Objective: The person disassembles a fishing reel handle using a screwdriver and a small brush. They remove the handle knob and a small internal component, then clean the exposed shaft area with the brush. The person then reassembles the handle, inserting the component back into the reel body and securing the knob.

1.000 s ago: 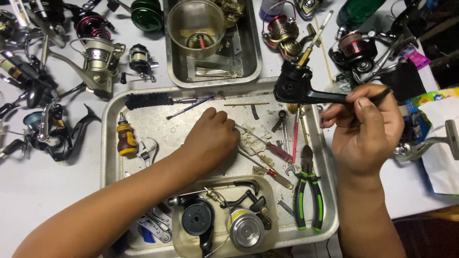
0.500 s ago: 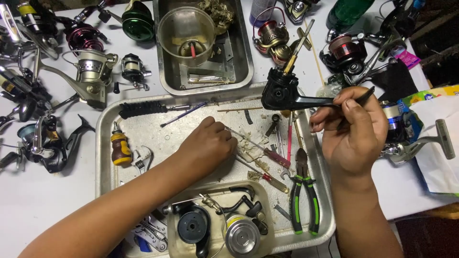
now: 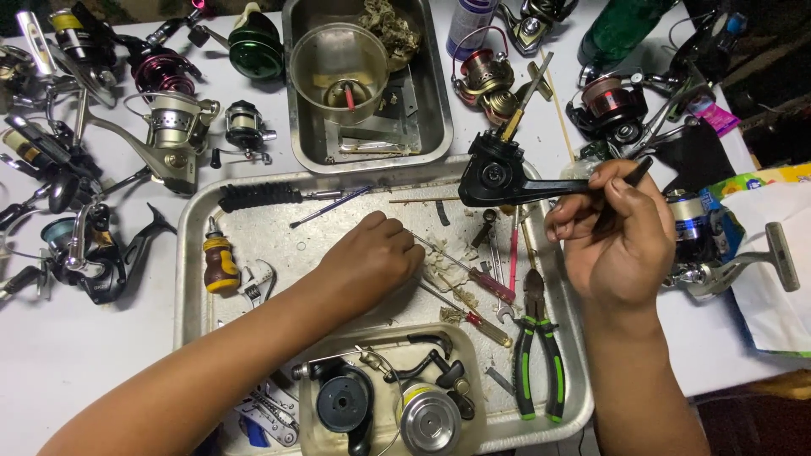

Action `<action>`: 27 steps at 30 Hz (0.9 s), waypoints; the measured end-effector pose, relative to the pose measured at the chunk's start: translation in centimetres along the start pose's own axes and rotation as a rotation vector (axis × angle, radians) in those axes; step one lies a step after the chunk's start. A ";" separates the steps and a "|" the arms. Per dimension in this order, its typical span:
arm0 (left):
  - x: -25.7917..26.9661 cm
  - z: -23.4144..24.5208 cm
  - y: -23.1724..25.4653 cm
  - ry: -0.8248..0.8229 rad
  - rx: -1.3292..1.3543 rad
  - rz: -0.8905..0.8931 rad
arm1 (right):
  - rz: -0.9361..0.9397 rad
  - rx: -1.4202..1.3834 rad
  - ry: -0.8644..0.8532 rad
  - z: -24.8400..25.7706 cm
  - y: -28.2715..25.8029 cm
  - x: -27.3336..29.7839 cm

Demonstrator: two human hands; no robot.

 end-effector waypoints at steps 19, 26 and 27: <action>5.3 8.0 -6.6 0.474 1.534 0.787 | -0.180 -0.133 -0.131 -1.5 1.1 -0.4; 11.7 9.6 -8.6 0.895 1.873 0.820 | -0.043 0.143 -0.205 -4.8 -1.3 0.4; 12.2 9.8 -8.7 0.912 1.871 0.700 | -0.017 0.224 -0.194 -5.5 -1.8 0.7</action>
Point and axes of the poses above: each hand's wrist, its own x-axis away from the middle knuckle, its own z-axis out of the back of the hand, y = z × x, the point moved 7 cm from there along -x, towards the middle knuckle, and after that the axes turned 12 degrees about x, right-handed, at the moved point
